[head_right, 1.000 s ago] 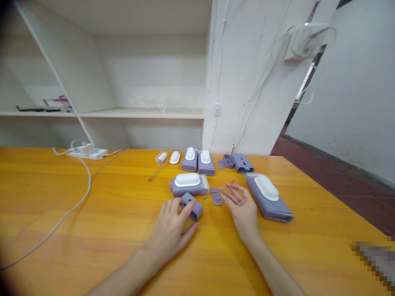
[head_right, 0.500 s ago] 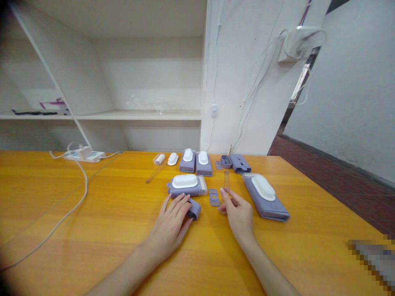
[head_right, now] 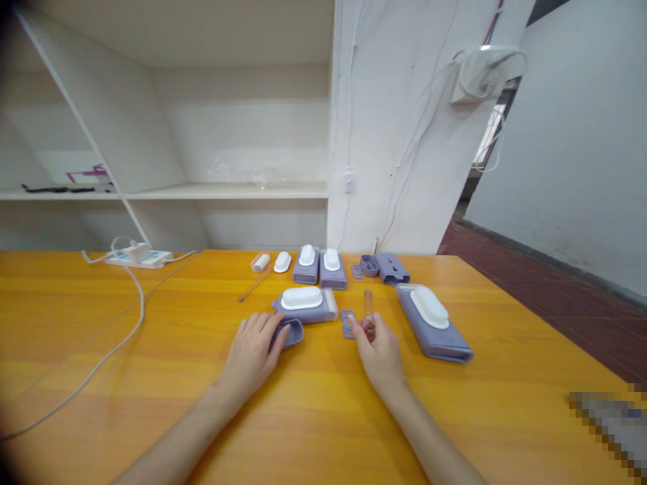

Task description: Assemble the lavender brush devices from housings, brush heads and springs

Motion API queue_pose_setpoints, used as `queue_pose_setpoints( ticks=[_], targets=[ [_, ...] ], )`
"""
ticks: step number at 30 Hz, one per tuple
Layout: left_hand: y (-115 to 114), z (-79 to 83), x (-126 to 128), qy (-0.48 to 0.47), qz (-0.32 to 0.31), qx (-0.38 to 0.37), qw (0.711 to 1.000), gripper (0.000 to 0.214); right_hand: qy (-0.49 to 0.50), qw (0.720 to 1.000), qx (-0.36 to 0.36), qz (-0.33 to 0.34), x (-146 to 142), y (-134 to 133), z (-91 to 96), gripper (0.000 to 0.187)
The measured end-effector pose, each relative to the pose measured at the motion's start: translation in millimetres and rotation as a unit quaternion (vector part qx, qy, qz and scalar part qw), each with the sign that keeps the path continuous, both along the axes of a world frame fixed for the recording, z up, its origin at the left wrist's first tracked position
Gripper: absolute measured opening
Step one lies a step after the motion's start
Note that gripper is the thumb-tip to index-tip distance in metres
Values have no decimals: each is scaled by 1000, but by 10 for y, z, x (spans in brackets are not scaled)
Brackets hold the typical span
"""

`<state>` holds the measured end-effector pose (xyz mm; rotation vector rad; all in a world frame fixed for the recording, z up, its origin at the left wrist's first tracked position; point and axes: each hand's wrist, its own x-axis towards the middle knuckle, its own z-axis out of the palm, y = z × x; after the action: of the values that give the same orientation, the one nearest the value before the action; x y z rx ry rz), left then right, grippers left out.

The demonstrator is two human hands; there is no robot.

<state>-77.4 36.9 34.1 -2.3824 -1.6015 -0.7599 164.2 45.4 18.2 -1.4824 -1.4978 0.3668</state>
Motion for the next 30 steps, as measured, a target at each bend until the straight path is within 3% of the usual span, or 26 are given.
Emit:
queue_pose_setpoints(
  ticks=[3,8,14,18,21,24,26,30],
  targets=[
    [-24,9,42,8,-34,9,999,40,-108,994,14,17,-12,-5,-39,31],
    [-7,-41,41,45,-33,13,998,19,-203,976,26,79,-33,-31,-33,25],
    [81,-78,-40,48,19,22,998,19,-160,983,8,95,-159,-185,47,25],
    [54,-36,-28,37,59,48,996,24,-59,980,-13,191,-285,-316,125,28],
    [-66,30,50,39,-10,53,998,29,-5,985,13,173,-282,-336,137,29],
    [-211,87,161,66,-144,-9,987,33,46,992,-15,119,-218,-288,97,37],
    [-270,104,212,65,-200,-60,976,33,72,991,-41,102,-194,-249,72,40],
    [-265,93,217,28,-206,-109,972,27,84,989,-69,98,-228,-209,80,39]
  ],
)
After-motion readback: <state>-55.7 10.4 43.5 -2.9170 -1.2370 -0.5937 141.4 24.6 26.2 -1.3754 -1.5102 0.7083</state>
